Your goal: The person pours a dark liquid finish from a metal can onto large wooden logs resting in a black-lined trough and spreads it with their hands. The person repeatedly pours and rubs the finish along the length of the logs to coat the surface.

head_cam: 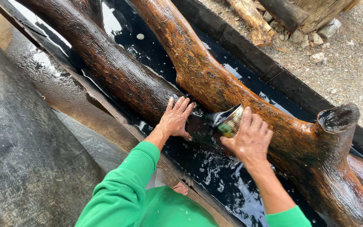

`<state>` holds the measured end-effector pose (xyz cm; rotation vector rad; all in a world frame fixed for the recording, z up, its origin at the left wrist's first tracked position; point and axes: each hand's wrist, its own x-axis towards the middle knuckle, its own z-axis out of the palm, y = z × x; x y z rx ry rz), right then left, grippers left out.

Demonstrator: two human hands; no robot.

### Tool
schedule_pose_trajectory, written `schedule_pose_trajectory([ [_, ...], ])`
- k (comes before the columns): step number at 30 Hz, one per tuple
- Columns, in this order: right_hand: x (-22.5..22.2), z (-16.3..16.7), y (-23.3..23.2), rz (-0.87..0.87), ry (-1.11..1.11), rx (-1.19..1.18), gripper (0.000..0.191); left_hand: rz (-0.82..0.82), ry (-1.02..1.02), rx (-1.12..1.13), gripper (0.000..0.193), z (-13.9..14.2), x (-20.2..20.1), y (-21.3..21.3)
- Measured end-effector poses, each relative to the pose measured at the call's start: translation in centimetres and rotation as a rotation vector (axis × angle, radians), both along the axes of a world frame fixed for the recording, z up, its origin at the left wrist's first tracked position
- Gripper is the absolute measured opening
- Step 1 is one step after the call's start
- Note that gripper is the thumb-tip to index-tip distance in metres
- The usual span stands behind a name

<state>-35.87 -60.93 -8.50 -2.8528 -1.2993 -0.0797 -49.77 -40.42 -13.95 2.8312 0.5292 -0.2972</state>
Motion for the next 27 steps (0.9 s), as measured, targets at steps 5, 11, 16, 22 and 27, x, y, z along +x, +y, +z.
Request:
schedule_pose_trajectory([
  [5, 2.6, 2.3, -0.4, 0.050, -0.227, -0.015, 0.129, 0.006, 0.016, -0.018, 0.147, 0.1, -0.1, 0.1],
  [11, 4.4, 4.5, 0.6, 0.116, -0.352, -0.113, 0.128, 0.006, 0.003, -0.017, 0.146, 0.5, -0.1, -0.2],
  [16, 4.4, 5.3, 1.3, 0.126, -0.483, -0.122, 0.127, -0.002, -0.021, -0.008, 0.145, 0.6, 0.0, -0.5],
  [22, 2.1, 3.5, -3.4, 0.066, -0.292, 0.058, 0.125, 0.007, -0.010, -0.009, 0.147, 0.1, 0.3, -0.5],
  [27, -2.1, -1.3, -10.1, -0.077, -0.043, 0.155, 0.121, -0.005, -0.022, -0.003, 0.147, -0.8, 0.4, -0.5],
])
